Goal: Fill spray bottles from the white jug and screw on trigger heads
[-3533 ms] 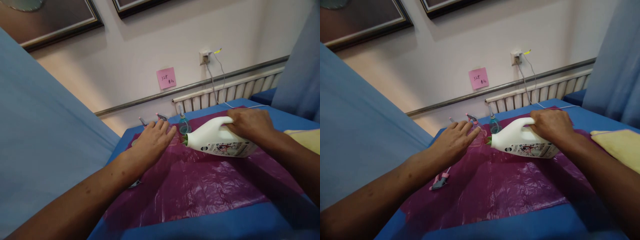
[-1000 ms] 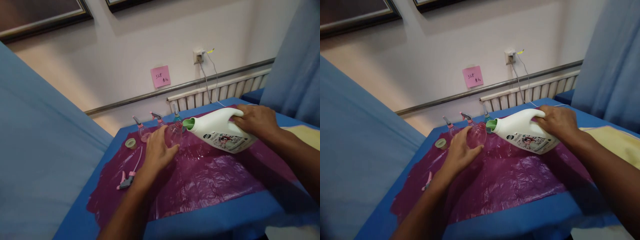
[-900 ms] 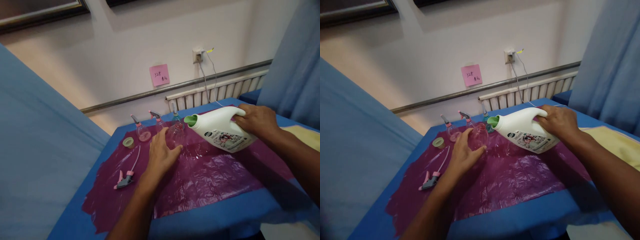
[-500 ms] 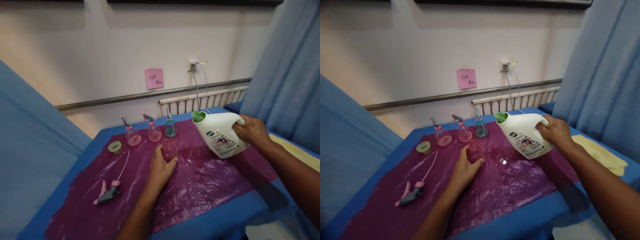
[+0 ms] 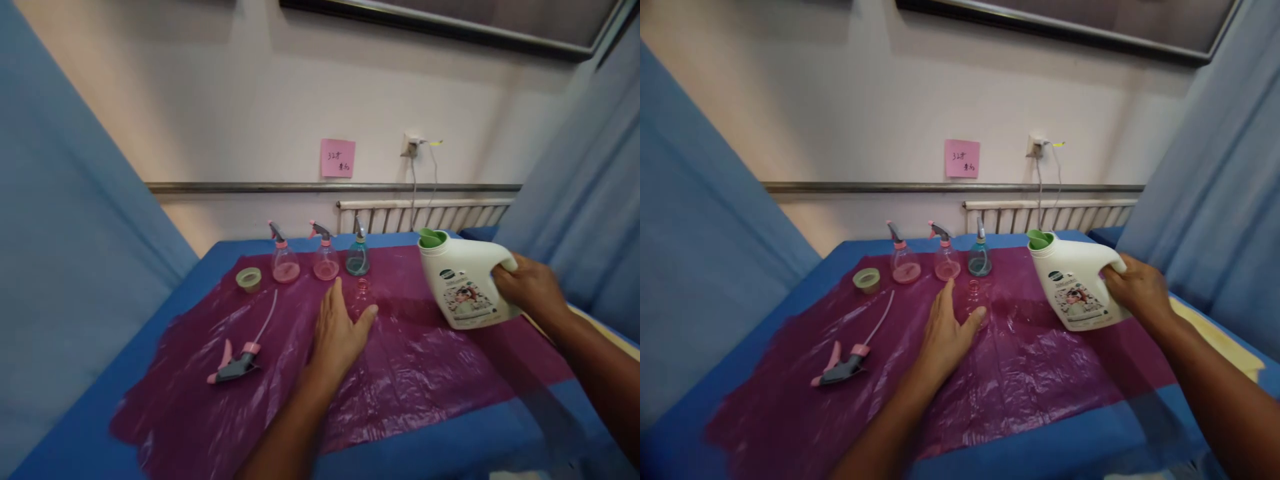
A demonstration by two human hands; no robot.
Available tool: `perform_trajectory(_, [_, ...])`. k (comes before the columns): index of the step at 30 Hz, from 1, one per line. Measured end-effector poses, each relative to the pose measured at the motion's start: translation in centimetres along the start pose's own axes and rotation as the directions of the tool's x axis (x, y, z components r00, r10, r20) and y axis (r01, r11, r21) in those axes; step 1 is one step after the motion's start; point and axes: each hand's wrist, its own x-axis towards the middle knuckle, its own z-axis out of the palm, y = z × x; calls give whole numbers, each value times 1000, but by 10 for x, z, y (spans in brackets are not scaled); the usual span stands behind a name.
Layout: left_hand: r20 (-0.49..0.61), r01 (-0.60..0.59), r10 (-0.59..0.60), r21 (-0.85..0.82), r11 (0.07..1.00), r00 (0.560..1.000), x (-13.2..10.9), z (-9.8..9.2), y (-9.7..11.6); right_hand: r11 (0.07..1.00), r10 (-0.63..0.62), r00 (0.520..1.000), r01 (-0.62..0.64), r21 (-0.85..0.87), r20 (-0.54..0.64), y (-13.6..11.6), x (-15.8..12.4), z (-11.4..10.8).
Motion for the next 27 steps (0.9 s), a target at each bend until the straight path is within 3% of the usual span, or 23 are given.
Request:
perform_trajectory(4, [33,11,-11,-8,1000,999,-6,1,2,987,104,994,-99,127,-27,6,-2,2])
perform_trajectory(9, [78,13,-13,5,1000,997,-7,6,-2,978,108,994,-106,181,2,11,-7,-2])
perform_trajectory(19, [68,-39,36,40,998,997,2,11,-15,910,188,982,-181,374,19,13,-17,-2])
perform_trajectory(27, [80,-24,18,68,997,997,4,7,-13,927,222,975,-214,309,11,25,-28,8])
